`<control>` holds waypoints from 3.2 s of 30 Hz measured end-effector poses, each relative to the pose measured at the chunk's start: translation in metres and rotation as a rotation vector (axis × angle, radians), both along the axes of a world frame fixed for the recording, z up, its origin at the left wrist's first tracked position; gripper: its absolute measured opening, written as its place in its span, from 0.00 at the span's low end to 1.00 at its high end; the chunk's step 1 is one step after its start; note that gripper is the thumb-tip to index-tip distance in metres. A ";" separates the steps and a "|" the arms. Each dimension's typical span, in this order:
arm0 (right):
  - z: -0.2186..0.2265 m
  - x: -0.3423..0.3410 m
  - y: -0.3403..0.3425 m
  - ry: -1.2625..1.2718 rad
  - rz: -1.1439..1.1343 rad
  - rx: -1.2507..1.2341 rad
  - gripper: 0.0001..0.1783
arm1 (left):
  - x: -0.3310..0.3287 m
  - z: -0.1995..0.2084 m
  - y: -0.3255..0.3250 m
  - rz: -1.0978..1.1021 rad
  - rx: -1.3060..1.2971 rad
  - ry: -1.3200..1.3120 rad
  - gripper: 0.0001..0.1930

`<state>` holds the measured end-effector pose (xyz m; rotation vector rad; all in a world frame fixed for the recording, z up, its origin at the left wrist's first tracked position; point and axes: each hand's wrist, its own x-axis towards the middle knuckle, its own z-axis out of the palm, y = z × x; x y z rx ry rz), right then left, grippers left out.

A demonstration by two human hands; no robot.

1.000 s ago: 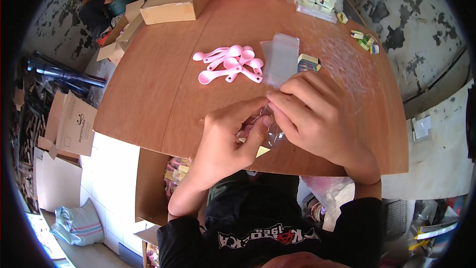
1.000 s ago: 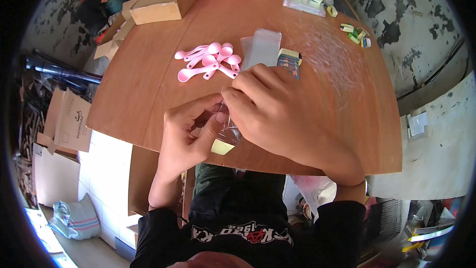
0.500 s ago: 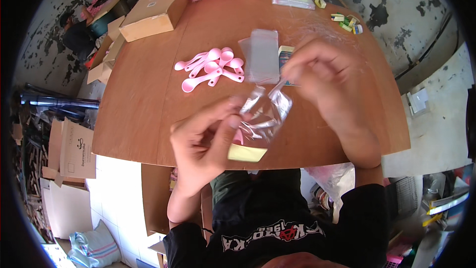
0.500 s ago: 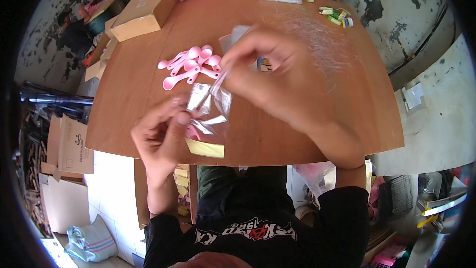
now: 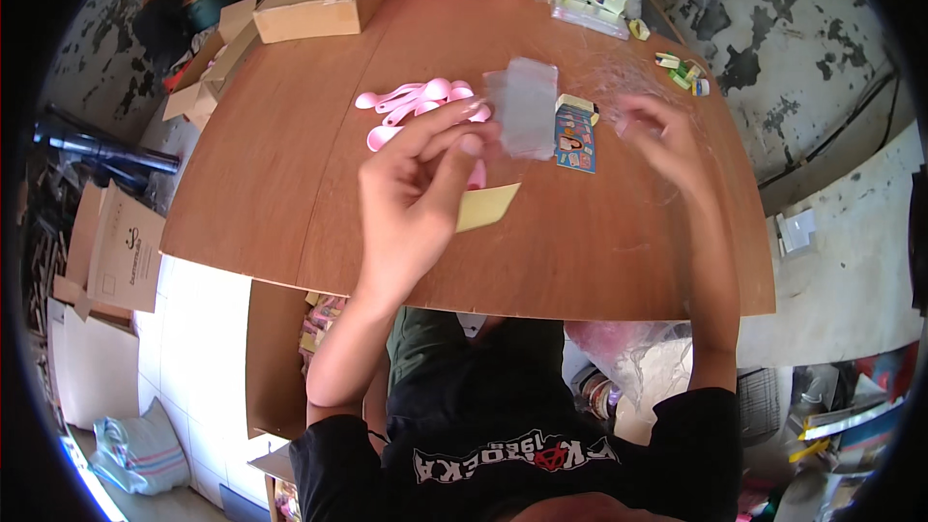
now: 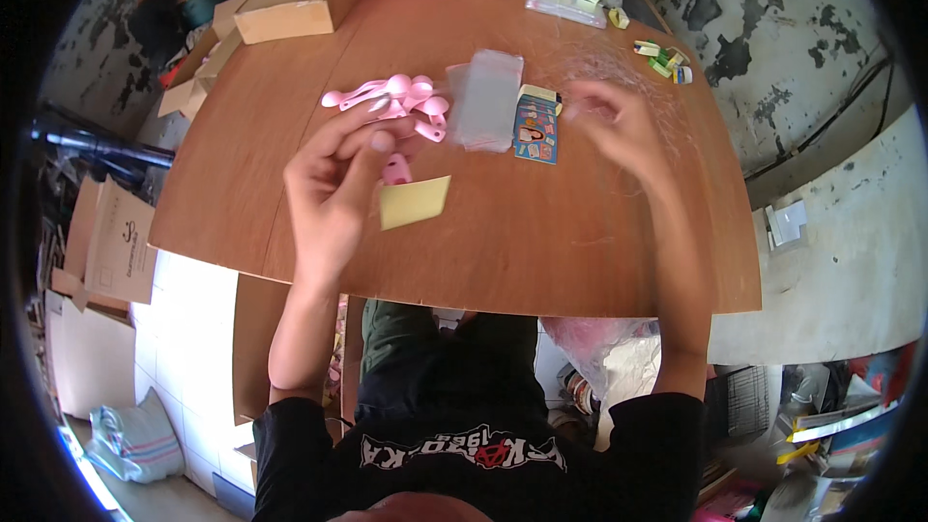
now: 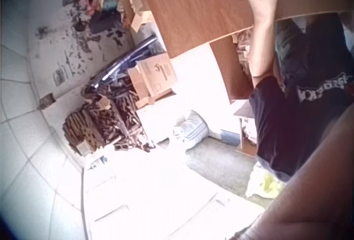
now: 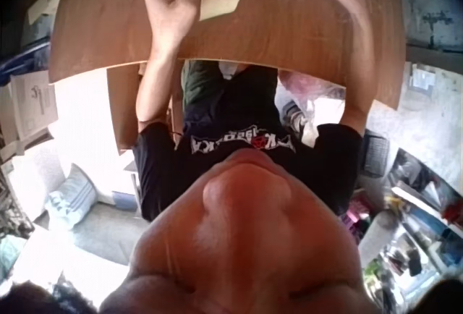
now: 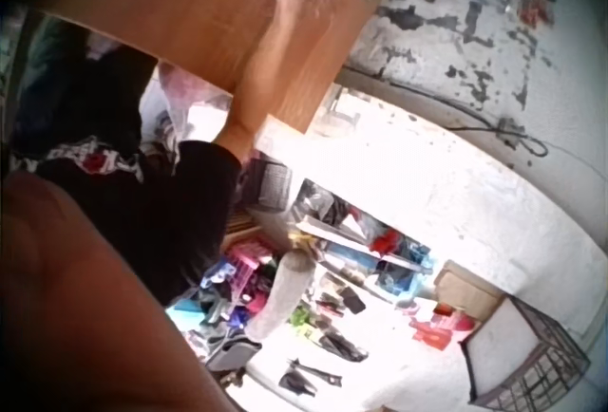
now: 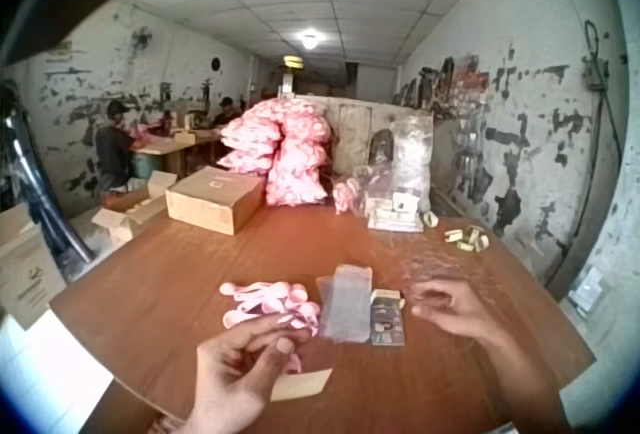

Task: The person places a yellow sticky note and a pink plastic spoon into a small clear plastic bag, then seals the bag. This process is repeated multiple times with additional spoons and notes.

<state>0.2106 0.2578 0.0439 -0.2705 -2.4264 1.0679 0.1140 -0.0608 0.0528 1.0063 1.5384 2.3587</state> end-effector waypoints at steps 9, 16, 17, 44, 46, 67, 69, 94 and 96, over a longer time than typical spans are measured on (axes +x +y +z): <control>0.044 -0.003 -0.139 0.386 0.278 -0.246 0.09 | 0.015 -0.012 0.015 -0.110 0.179 -0.054 0.25; 0.039 -0.010 -0.138 0.225 0.322 -0.163 0.06 | -0.001 -0.026 0.012 -0.175 -0.007 0.147 0.29; 0.039 -0.009 -0.141 0.221 0.319 -0.261 0.06 | -0.001 -0.027 0.012 -0.176 -0.006 0.146 0.29; -0.021 0.007 -0.125 0.178 0.470 -0.548 0.07 | 0.000 -0.060 -0.005 -0.299 -0.120 -0.222 0.12; -0.022 0.007 -0.122 0.177 0.516 -0.496 0.08 | 0.000 -0.059 -0.007 -0.268 -0.108 -0.049 0.11; -0.037 0.006 -0.129 0.165 0.626 -0.223 0.11 | 0.013 -0.053 -0.037 -0.325 -0.274 -0.134 0.15; -0.033 0.003 -0.130 0.102 0.628 -0.197 0.11 | 0.022 -0.042 -0.071 -0.297 -0.500 0.118 0.17; -0.081 -0.072 -0.065 0.133 0.076 0.401 0.10 | 0.041 -0.018 -0.066 -0.786 -0.632 0.883 0.19; -0.081 -0.081 -0.063 0.089 0.062 0.353 0.11 | 0.028 -0.007 -0.047 -0.821 -0.790 0.858 0.18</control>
